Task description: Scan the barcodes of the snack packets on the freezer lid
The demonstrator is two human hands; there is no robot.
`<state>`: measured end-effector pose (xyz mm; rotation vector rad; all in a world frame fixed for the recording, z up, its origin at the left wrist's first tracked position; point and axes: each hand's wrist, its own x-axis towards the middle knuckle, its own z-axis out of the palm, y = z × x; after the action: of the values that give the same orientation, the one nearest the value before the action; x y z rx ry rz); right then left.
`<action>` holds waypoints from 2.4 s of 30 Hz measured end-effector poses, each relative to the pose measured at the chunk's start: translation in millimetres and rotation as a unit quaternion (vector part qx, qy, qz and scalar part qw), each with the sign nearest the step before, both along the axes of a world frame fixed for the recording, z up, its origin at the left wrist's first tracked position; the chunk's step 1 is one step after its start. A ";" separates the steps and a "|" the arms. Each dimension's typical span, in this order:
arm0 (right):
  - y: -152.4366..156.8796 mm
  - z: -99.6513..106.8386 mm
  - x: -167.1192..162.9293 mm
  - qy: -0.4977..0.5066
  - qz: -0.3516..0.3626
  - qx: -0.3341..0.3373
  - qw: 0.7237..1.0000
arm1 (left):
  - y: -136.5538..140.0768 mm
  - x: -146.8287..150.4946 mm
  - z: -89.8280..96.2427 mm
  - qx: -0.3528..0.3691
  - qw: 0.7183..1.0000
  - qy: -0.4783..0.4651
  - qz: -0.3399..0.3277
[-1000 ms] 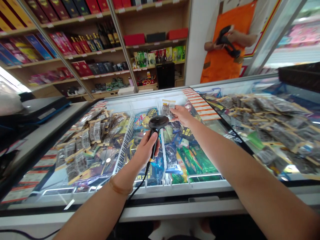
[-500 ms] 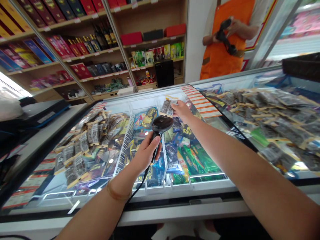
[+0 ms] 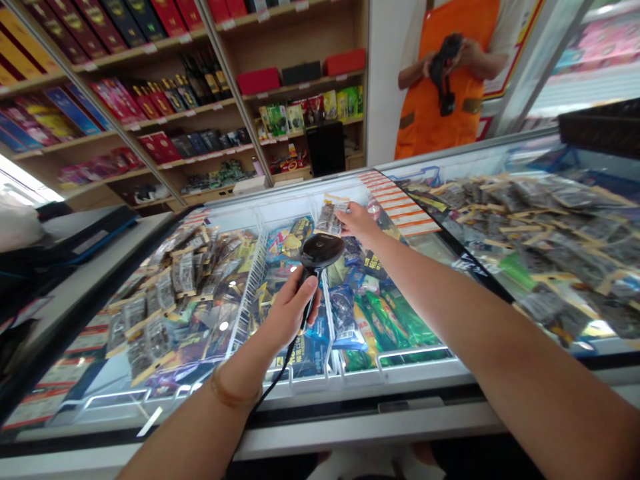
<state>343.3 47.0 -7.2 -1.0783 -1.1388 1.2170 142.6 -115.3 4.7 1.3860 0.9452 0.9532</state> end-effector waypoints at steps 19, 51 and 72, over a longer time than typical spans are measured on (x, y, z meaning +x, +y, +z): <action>7.2 -11.5 1.9 -0.049 -0.005 0.035 0.998 | 0.2 1.7 -3.4 0.021 1.000 0.008 0.019; -36.7 59.6 -309.5 -0.054 0.173 -0.025 0.983 | -56.6 -176.7 72.2 0.029 0.929 -0.096 0.356; -9.5 32.9 192.7 -0.733 -0.191 -0.048 0.652 | 3.1 42.5 26.5 -0.006 0.991 -0.089 0.102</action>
<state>536.1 37.5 25.7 -2.3626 -1.8014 -0.2389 185.0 -112.2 31.2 1.1869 0.9681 1.2015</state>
